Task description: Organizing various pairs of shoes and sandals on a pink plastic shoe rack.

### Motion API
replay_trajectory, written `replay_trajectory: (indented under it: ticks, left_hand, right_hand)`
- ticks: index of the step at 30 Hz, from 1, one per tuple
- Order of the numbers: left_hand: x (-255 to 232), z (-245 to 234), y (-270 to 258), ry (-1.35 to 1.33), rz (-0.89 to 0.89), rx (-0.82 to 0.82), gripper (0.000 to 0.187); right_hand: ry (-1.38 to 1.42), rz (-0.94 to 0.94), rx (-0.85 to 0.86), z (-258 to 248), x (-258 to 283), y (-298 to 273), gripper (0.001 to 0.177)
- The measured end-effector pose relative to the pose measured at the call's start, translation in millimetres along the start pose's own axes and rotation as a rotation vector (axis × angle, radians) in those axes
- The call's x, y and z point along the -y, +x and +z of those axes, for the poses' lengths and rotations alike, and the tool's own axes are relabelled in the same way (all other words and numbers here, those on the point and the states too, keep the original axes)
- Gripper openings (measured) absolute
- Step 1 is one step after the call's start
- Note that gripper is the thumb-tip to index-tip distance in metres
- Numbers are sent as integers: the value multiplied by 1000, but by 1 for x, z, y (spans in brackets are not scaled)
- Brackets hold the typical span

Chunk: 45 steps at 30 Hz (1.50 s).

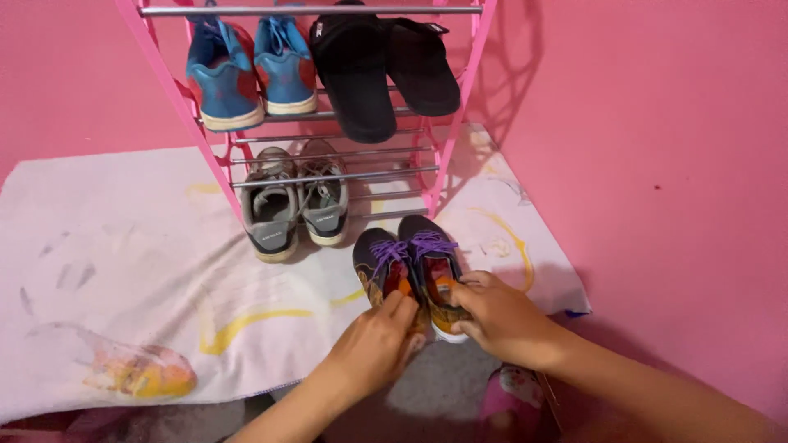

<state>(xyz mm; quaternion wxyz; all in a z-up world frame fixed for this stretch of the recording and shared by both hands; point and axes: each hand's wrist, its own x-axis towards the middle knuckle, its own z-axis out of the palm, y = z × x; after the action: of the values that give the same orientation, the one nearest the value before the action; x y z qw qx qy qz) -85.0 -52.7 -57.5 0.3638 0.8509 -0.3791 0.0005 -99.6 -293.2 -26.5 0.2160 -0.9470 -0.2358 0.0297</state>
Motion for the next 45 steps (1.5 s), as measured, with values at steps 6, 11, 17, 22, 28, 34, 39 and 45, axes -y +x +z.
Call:
replay_trajectory:
  ticks: [6, 11, 17, 22, 28, 34, 39, 45]
  left_hand:
    - [58, 39, 3, 62, 57, -67, 30]
    - [67, 58, -6, 116, 43, 25, 29]
    - [64, 53, -9, 77, 48, 11, 28]
    - [59, 49, -6, 65, 25, -3, 26]
    - [36, 16, 6, 169, -11, 35, 46]
    - [30, -56, 62, 515, 170, -429, 53]
    - [29, -94, 124, 776, 142, -666, 72]
    - [60, -93, 170, 898, -6, -669, 67]
  right_hand:
    - [-47, -20, -141, 38, -36, 17, 32]
    - [-9, 66, -59, 55, -42, 20, 43]
    - [-118, 58, 44, 51, -41, 19, 43]
    - [-140, 36, 88, 41, -35, 16, 48]
    - [-185, 16, 55, 24, -20, 30, 35]
    - [-244, -127, -553, -56, 5, 83, 43]
    - [-490, -194, -755, -82, -7, 140, 70]
    - [-591, -230, -764, -78, -40, 192, 72]
